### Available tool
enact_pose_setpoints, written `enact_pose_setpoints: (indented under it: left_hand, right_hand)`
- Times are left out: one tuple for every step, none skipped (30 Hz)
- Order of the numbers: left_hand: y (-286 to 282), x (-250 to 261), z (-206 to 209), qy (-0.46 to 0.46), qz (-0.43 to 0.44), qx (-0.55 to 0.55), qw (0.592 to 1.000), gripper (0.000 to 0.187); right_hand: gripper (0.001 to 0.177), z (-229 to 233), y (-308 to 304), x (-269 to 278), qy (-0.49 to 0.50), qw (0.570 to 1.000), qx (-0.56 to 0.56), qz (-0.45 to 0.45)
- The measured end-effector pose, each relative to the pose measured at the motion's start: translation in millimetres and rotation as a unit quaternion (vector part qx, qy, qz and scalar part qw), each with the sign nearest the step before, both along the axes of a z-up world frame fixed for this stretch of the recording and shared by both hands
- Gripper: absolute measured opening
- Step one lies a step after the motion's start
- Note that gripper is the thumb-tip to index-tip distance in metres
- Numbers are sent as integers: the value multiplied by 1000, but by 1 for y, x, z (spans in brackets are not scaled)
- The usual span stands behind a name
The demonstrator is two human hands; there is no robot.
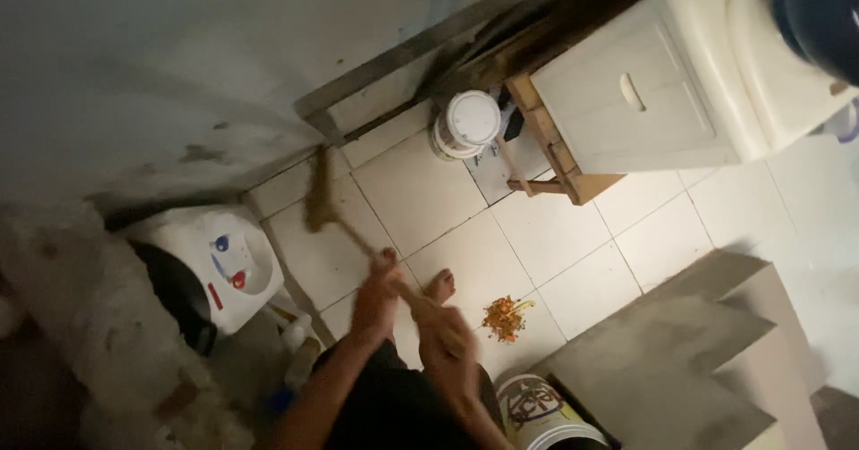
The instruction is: The person is using a broom to sweep debris off a tiled floor.
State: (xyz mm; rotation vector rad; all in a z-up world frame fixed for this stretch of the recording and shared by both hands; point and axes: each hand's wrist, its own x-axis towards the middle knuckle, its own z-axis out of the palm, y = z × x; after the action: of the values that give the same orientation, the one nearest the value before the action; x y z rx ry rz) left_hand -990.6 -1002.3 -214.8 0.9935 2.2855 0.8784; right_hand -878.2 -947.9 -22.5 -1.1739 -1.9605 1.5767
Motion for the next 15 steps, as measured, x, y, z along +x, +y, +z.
enact_pose_setpoints:
  left_hand:
    - [-8, -13, -14, 0, -7, 1, 1000, 18]
    - [-15, -26, -29, -2, -7, -24, 1000, 16]
    - [-23, -35, -44, -7, -8, -50, 999, 18]
    - [-27, -31, -70, -9, -14, -49, 999, 18]
    - [-26, -32, -98, -124, 15, -67, 990, 12]
    - [-25, -32, -126, -237, 42, -85, 967, 12]
    - [-9, -14, -133, -239, 34, -87, 967, 12]
    - [6, 4, -139, -129, -25, -5, 991, 6]
    - [21, 21, -145, -18, -83, 78, 993, 13]
    - [31, 50, -151, -21, -90, 78, 993, 13]
    - [45, 75, -159, -300, -72, 88, 947, 9]
    - [58, 100, -166, -555, -49, 88, 826, 12]
    - [71, 109, -125, -556, -51, 86, 825, 12]
    - [83, 118, -84, -361, -157, 62, 917, 9]
    - [95, 126, -44, -144, -255, 36, 955, 23]
  right_hand:
    - [20, -42, -5, -2, 0, 1000, 1, -7]
    - [15, -84, -10, -5, 18, 997, -73, -20]
    - [9, -125, -15, -4, 33, 988, -146, -33]
    - [9, -150, -20, 1, 32, 988, -145, -40]
    - [9, -177, -20, 2, 159, 940, -283, -109]
    - [9, -204, -20, 3, 281, 852, -406, -173]
    - [9, -188, -13, 11, 282, 852, -404, -181]
    - [13, -172, -6, 18, 163, 925, -279, -201]
    - [17, -155, 1, 23, 37, 965, -147, -213]
    - [17, -127, 11, 38, 36, 964, -146, -220]
    - [7, -101, 24, 51, -53, 974, -90, -199]
    - [7, -74, 35, 63, -143, 973, -34, -176]
    - [7, -69, 37, 78, -144, 973, -35, -179]
    - [7, -64, 38, 93, -159, 967, 39, -195]
    - [9, -59, 37, 107, -171, 956, 111, -210]
